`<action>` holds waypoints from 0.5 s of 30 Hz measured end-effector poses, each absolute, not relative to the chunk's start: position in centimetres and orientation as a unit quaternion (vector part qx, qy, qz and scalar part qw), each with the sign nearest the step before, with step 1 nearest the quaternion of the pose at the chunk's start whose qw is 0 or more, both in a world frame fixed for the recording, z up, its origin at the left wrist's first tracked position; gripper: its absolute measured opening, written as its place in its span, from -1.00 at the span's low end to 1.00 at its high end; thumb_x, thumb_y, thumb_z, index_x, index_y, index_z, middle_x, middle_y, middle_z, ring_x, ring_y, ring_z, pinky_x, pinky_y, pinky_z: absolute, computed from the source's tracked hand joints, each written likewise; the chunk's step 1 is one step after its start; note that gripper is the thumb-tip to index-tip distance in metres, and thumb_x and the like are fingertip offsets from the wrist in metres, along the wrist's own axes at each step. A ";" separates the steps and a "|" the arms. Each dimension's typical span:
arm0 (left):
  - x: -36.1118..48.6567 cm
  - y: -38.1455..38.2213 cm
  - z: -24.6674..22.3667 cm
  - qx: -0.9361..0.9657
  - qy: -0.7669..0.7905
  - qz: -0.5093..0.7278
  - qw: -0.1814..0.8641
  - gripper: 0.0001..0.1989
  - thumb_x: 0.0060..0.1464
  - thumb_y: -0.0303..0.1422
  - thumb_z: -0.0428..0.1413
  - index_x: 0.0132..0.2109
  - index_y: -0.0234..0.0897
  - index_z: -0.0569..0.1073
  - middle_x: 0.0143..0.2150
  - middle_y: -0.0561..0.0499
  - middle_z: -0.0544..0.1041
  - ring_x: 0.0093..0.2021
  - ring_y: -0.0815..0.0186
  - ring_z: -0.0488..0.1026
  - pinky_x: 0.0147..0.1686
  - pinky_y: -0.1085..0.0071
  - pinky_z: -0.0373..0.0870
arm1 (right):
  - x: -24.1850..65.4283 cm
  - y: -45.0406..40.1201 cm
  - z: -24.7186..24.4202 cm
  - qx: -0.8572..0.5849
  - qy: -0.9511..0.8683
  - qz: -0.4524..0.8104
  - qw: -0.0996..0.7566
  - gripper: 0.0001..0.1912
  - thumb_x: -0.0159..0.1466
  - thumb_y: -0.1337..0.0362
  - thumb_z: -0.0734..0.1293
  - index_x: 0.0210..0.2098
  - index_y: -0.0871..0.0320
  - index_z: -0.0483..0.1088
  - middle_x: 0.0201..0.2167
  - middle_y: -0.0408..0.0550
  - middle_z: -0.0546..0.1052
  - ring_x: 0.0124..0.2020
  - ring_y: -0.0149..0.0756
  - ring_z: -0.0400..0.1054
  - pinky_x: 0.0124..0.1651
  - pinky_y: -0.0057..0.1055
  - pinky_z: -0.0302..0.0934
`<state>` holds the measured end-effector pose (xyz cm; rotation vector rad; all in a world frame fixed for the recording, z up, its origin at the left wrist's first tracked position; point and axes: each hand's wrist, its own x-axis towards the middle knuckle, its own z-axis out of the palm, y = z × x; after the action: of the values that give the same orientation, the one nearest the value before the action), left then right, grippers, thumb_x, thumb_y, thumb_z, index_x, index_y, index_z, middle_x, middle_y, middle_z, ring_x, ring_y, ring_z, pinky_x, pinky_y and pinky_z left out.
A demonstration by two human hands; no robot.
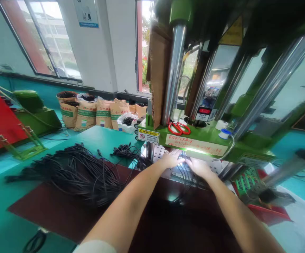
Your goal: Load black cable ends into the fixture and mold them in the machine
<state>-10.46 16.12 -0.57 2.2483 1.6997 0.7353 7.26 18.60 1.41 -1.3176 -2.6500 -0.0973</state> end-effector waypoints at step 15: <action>-9.1 15.2 0.9 0.742 0.637 0.199 0.056 -0.43 0.11 -0.06 -0.23 0.13 -0.35 0.17 0.09 -0.21 0.29 0.11 0.12 0.18 0.06 0.12 0.09 | 7.8 20.0 0.8 -0.450 -0.877 -0.006 0.170 -0.63 0.27 0.16 0.09 -0.03 0.14 0.33 -0.02 0.06 0.40 0.03 -0.14 0.21 0.06 -0.20 0.03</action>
<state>-9.13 15.15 0.87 2.2528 1.9343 0.6043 7.77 20.03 0.78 -1.2787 -2.4910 -0.0163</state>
